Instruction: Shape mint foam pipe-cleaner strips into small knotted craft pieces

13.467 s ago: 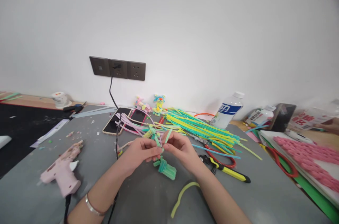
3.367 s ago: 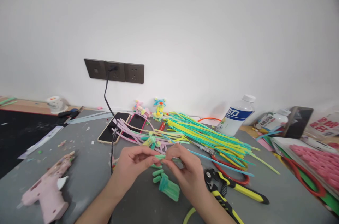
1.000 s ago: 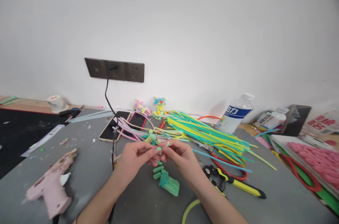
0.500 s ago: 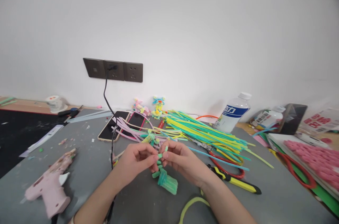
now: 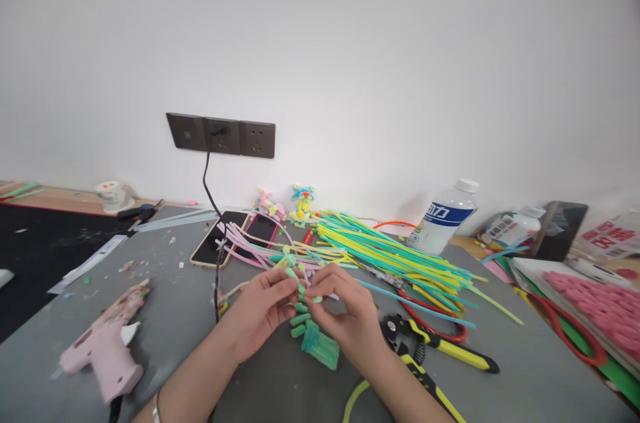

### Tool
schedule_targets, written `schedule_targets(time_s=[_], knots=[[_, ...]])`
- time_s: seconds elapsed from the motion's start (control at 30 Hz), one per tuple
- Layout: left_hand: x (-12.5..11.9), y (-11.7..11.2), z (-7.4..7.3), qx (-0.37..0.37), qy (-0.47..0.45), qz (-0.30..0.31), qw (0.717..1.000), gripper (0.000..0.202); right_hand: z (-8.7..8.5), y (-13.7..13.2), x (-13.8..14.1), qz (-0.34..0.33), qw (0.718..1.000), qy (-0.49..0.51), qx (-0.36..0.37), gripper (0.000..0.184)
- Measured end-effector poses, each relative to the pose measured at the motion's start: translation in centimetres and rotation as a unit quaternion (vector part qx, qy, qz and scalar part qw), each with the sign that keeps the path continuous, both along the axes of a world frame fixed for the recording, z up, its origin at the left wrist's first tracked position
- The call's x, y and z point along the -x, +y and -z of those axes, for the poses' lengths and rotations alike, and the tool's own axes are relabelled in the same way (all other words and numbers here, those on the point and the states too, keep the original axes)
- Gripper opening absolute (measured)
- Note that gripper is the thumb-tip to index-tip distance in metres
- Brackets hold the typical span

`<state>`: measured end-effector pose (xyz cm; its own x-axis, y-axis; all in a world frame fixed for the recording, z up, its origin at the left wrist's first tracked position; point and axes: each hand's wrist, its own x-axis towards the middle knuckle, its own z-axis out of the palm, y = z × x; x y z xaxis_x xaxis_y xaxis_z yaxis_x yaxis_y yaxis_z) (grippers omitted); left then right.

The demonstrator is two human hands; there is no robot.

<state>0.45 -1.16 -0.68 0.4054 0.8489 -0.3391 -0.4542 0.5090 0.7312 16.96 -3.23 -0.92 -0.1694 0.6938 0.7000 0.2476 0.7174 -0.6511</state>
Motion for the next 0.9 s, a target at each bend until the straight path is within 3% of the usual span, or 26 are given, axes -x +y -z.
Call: schedule_targets(time_s=[0.17, 0.33, 0.53, 0.7, 0.9], knots=[[0.0, -0.1, 0.2, 0.006, 0.012, 0.014, 1.000, 0.039, 0.0, -0.1, -0.1, 0.028, 0.995, -0.061, -0.080, 0.023], [0.3, 0.3, 0.2, -0.055, 0.057, -0.014, 0.997, 0.036, 0.2, 0.3, -0.3, 0.011, 0.996, -0.076, -0.042, 0.017], [0.5, 0.3, -0.1, -0.102, 0.095, -0.021, 0.990, 0.036, -0.4, 0.6, -0.6, -0.046, 0.993, -0.012, 0.105, 0.009], [0.8, 0.3, -0.3, -0.136, 0.107, 0.042, 0.984, 0.033, -1.1, 0.7, -0.8, -0.140, 0.951, 0.064, 0.267, 0.015], [1.4, 0.5, -0.4, -0.185, 0.157, 0.118, 0.963, 0.027, -1.4, 0.8, -1.6, -0.208, 0.912, 0.073, 0.346, 0.024]])
